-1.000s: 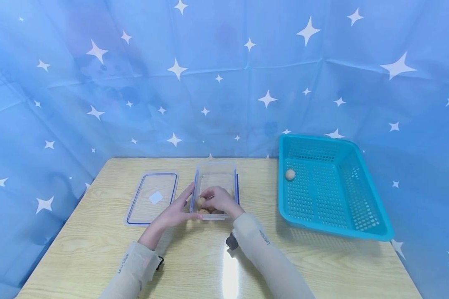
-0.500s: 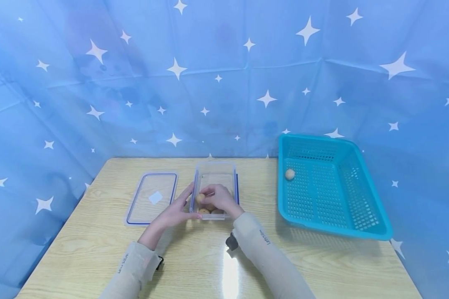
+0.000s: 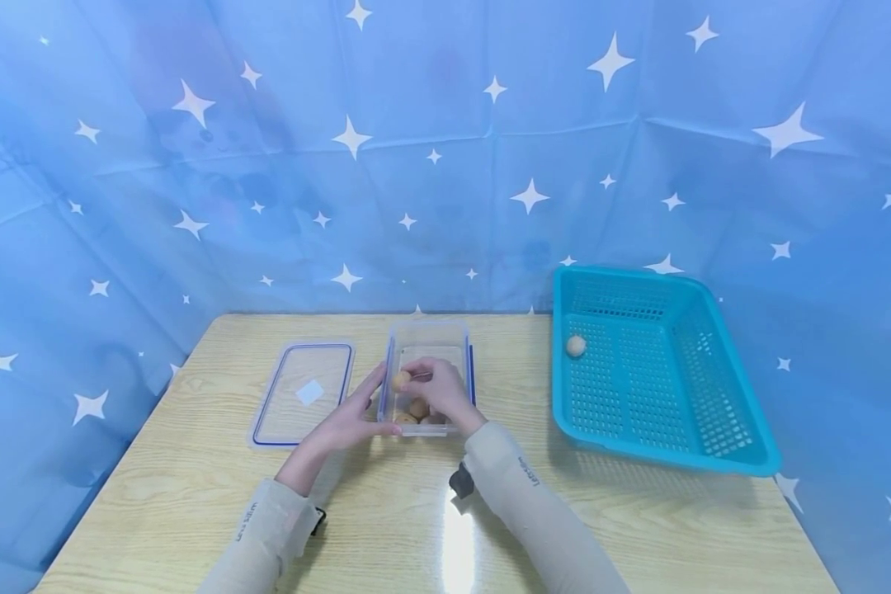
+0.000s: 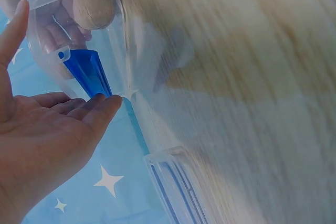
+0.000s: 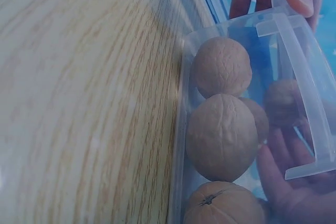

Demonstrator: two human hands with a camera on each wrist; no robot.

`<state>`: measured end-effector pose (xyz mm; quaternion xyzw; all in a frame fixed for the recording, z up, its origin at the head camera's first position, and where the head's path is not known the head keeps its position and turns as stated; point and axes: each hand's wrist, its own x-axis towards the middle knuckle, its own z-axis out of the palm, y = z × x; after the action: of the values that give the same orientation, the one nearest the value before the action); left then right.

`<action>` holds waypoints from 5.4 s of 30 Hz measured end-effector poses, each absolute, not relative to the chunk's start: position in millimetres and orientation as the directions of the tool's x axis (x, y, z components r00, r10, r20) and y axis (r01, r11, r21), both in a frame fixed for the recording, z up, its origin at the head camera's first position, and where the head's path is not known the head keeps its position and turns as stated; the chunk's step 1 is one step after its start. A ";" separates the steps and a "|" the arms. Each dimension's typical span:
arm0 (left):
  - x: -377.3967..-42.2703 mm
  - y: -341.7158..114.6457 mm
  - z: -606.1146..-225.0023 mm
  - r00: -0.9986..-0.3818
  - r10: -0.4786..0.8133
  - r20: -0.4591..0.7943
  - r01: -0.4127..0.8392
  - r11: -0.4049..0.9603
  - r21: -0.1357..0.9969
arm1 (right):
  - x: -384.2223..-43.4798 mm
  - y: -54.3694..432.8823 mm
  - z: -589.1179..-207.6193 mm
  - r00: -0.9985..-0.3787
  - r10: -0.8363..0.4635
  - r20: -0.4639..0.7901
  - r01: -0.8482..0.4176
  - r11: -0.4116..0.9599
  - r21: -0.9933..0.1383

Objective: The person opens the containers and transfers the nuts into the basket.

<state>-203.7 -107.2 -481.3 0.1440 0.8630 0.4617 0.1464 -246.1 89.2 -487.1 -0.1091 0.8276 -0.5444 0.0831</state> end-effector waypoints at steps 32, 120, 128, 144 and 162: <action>-203.7 -106.6 -480.8 -0.922 0.373 -0.108 0.123 0.545 0.829 | -266.3 106.1 -436.8 -0.968 -0.232 0.093 -0.171 0.343 -0.924; -203.2 -110.6 -486.2 -0.924 0.371 -0.096 0.147 0.576 0.804 | -300.8 338.4 -459.5 -0.967 0.251 -0.034 0.170 0.546 -0.821; -203.1 -109.8 -485.7 -0.926 0.367 -0.092 0.144 0.568 0.810 | -302.8 343.6 -466.7 -0.969 0.207 -0.134 0.230 0.561 -0.796; -203.3 -109.5 -483.8 -0.925 0.367 -0.099 0.140 0.571 0.809 | -304.7 346.2 -470.4 -0.976 0.137 -0.167 0.215 0.535 -0.817; -203.1 -109.2 -482.3 -0.925 0.365 -0.102 0.134 0.568 0.812 | -313.0 350.9 -477.9 -0.967 0.085 -0.238 0.241 0.600 -0.763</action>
<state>-203.1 -109.2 -482.3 0.1427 0.8758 0.4423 0.1305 -313.0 350.9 -477.9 0.0915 0.8900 -0.4378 0.0888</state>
